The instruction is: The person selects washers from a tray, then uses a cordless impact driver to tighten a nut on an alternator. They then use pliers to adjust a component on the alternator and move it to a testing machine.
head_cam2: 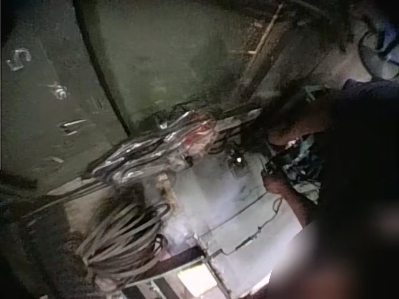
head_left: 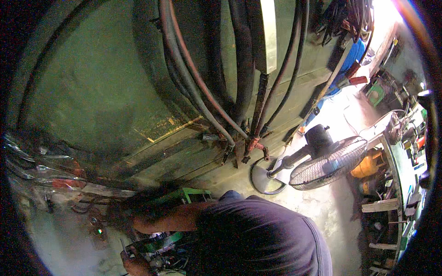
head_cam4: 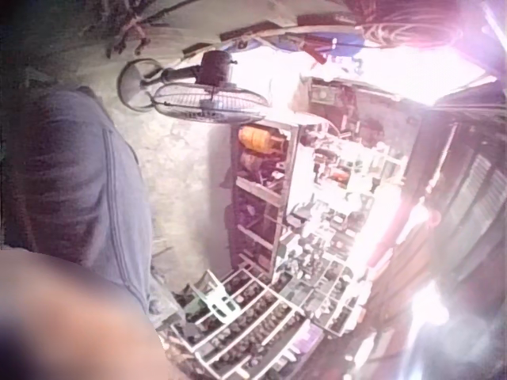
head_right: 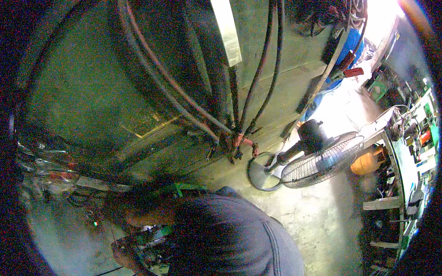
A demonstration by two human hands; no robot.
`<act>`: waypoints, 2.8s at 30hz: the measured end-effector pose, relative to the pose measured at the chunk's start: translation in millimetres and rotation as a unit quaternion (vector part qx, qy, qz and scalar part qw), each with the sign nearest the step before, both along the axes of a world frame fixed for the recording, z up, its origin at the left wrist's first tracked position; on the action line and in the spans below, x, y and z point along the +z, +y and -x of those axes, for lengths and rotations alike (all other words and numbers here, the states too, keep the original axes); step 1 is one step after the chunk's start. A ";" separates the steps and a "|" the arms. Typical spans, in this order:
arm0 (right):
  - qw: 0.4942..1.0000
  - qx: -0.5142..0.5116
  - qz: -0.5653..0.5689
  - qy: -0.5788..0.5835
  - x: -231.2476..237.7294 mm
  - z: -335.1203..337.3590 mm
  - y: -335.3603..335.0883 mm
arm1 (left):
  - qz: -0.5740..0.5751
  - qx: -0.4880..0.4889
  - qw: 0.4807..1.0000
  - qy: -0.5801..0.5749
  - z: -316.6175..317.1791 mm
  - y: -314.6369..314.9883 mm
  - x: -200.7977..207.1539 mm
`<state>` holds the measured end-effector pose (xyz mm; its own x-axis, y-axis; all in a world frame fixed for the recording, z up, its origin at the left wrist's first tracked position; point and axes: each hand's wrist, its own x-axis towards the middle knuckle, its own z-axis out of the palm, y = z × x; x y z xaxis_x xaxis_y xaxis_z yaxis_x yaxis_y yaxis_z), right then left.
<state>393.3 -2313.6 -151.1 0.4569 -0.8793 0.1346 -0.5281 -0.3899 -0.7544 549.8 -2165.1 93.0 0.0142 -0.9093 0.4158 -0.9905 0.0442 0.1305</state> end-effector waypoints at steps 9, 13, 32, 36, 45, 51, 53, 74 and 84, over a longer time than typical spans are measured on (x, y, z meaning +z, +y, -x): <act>0.999 0.030 0.008 -0.011 -31.7 18.3 37.0 | 0.073 0.021 0.996 -0.046 -13.2 3.1 -25.6; 0.998 0.070 -0.004 -0.003 -84.9 60.2 62.7 | -0.023 0.094 0.988 -0.119 -12.1 4.3 -34.6; 0.988 0.147 0.013 0.032 -40.8 -4.2 -154.1 | -0.252 0.025 0.967 -0.033 22.7 8.8 42.2; 0.985 0.164 -0.050 -0.004 -20.3 -131.5 -172.9 | -0.198 0.069 0.977 -0.026 40.6 -12.8 42.2; 0.863 0.457 -0.129 0.172 18.7 -218.0 -162.4 | -0.230 0.141 0.960 0.077 74.8 7.4 66.2; 0.801 0.405 -0.442 0.013 32.5 -209.2 -170.7 | -0.290 0.137 0.942 0.100 80.2 -0.6 65.0; 0.786 0.515 -0.341 0.013 24.1 -209.6 -170.7 | -0.299 0.141 0.938 0.105 82.3 -0.1 66.1; 0.788 0.497 -0.075 0.355 -29.5 -278.2 -149.9 | -0.223 0.139 0.962 0.082 82.8 2.8 76.5; 0.872 0.240 0.170 0.390 -170.3 -96.2 -253.8 | -0.247 0.102 0.937 0.223 72.4 7.0 67.6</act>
<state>489.5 -2567.4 -321.4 0.8309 -0.5308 -0.1669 -0.5431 -0.8389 -0.0357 477.4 -2158.0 160.6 0.2820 -0.9486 -0.1438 -0.8138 -0.3159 0.4878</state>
